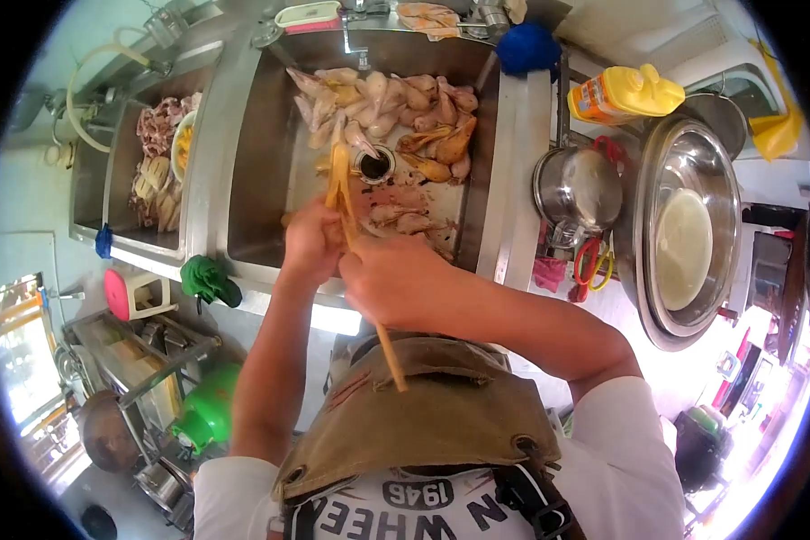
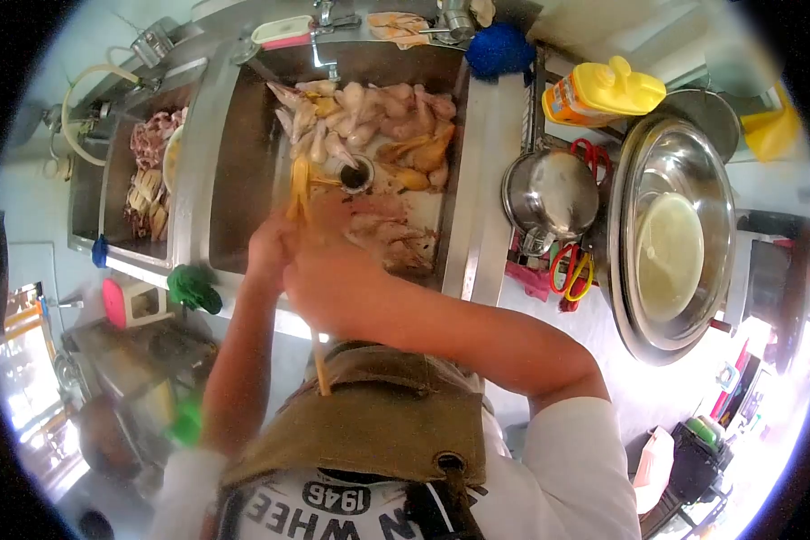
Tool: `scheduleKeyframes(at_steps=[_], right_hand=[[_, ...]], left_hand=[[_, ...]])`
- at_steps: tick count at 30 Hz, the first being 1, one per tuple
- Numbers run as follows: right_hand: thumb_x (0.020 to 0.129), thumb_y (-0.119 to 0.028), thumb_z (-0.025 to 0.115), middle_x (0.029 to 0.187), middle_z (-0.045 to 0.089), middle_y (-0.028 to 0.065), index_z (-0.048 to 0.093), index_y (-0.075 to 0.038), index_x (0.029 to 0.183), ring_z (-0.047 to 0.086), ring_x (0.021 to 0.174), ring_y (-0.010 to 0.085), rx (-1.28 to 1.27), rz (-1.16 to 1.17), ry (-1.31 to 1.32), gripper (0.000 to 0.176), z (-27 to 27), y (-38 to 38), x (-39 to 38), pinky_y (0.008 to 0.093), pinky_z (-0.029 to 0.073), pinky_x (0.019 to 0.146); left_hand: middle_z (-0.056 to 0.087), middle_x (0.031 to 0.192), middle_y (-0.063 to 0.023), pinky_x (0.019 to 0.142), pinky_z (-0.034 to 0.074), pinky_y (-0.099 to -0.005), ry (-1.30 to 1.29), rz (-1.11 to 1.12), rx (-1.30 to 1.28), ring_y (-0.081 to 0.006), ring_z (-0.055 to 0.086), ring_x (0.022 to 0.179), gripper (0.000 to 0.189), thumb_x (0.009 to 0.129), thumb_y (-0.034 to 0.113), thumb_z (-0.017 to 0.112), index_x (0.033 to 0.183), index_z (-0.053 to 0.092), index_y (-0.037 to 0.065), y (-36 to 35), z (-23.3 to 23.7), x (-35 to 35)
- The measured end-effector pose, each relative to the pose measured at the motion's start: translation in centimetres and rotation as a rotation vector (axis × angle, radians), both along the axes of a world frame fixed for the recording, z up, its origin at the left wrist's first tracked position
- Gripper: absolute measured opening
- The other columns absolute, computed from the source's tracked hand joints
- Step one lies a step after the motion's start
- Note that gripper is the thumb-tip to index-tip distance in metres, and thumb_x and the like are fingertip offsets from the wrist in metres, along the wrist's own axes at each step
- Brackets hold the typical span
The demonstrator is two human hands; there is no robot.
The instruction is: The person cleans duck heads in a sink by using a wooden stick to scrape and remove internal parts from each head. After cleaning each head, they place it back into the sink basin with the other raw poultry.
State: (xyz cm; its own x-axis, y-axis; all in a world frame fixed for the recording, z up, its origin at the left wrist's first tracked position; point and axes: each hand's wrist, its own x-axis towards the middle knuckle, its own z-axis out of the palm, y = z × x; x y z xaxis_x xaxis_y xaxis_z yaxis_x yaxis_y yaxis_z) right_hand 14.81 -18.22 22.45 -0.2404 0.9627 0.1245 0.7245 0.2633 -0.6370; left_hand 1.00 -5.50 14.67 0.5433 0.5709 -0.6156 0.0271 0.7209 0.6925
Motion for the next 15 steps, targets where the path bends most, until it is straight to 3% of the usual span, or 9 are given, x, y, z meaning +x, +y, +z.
scheduleKeyframes(at_steps=[2,4,6,7,9,10,11,13,15], right_hand=[[0.072,-0.014,0.063,0.069,0.054,0.0121,0.058,-0.001,0.072,0.061,0.071,0.028,0.017,-0.034,-0.054,0.013,-1.6,0.2,-0.7,0.0399,0.05,0.049],[0.073,-0.012,0.061,0.072,0.056,0.0134,0.059,-0.002,0.075,0.062,0.067,0.0282,0.118,-0.011,-0.179,0.011,-3.9,1.0,-0.2,0.0396,0.05,0.05],[0.074,-0.011,0.059,0.073,0.059,0.0141,0.062,-0.003,0.079,0.061,0.061,0.0272,0.227,-0.079,-0.101,0.01,-6.4,2.1,0.6,0.0381,0.049,0.049],[0.075,-0.011,0.058,0.073,0.06,0.0142,0.063,-0.003,0.081,0.06,0.058,0.026,0.283,-0.162,0.043,0.011,-7.3,2.4,1.0,0.0368,0.049,0.048],[0.078,-0.011,0.056,0.07,0.062,0.014,0.064,-0.002,0.084,0.057,0.053,0.0215,0.076,-0.387,0.439,0.014,-8.7,3.0,2.2,0.0323,0.046,0.046],[0.081,-0.012,0.054,0.068,0.062,0.0136,0.064,0.0,0.086,0.055,0.051,0.0182,-0.185,-0.524,0.679,0.016,-8.5,3.6,3.1,0.0291,0.044,0.045],[0.087,-0.017,0.053,0.061,0.059,0.0108,0.064,0.002,0.089,0.051,0.047,0.0137,-0.342,-0.605,1.14,0.022,-8.0,3.5,4.4,0.0253,0.039,0.042],[0.089,-0.018,0.053,0.063,0.06,0.0108,0.063,0.002,0.091,0.05,0.045,0.0129,-0.494,-0.679,1.241,0.023,-7.9,3.7,4.3,0.0252,0.038,0.041],[0.09,-0.018,0.052,0.065,0.06,0.0099,0.062,0.004,0.094,0.052,0.049,0.012,-0.543,-0.755,1.262,0.024,-7.7,3.7,3.1,0.0269,0.039,0.043]], left_hand=[[0.057,0.082,-0.0076,0.067,0.047,-0.0305,0.15,0.162,0.035,-0.0157,0.055,0.073,0.026,0.086,0.014,0.047,0.109,0.055,0.003,-2.2,2.8,2.7],[0.057,0.082,-0.0076,0.063,0.047,-0.03,0.091,0.114,0.103,-0.0156,0.054,0.069,0.026,0.086,0.014,0.046,0.109,0.055,0.004,-2.5,-0.4,2.4],[0.057,0.081,-0.0073,0.058,0.046,-0.0293,0.069,0.045,0.114,-0.0154,0.053,0.065,0.027,0.086,0.012,0.046,0.11,0.054,0.005,-2.2,-1.7,2.2],[0.057,0.08,-0.007,0.056,0.045,-0.0288,0.081,-0.002,0.09,-0.0153,0.052,0.063,0.028,0.085,0.01,0.046,0.112,0.054,0.005,-2.0,-1.0,2.2],[0.056,0.079,-0.0064,0.051,0.044,-0.028,0.164,-0.178,0.32,-0.0145,0.051,0.06,0.03,0.084,0.006,0.047,0.113,0.053,0.004,-2.1,-1.2,1.5],[0.056,0.077,-0.006,0.049,0.043,-0.0277,0.236,-0.305,0.584,-0.0138,0.051,0.058,0.031,0.084,0.004,0.047,0.114,0.053,0.004,-1.9,-2.5,0.9],[0.056,0.076,-0.0058,0.048,0.042,-0.0273,0.256,-0.379,0.724,-0.0132,0.05,0.057,0.033,0.083,0.002,0.047,0.115,0.053,0.004,-1.6,-3.6,0.3],[0.055,0.074,-0.0056,0.046,0.04,-0.0265,0.24,-0.447,0.887,-0.012,0.049,0.056,0.036,0.082,-0.001,0.047,0.117,0.052,0.004,-1.1,-5.1,-0.4],[0.054,0.073,-0.0058,0.045,0.039,-0.0257,0.245,-0.378,0.68,-0.011,0.049,0.054,0.039,0.081,-0.002,0.047,0.119,0.051,0.004,-0.4,-5.8,-0.2]])
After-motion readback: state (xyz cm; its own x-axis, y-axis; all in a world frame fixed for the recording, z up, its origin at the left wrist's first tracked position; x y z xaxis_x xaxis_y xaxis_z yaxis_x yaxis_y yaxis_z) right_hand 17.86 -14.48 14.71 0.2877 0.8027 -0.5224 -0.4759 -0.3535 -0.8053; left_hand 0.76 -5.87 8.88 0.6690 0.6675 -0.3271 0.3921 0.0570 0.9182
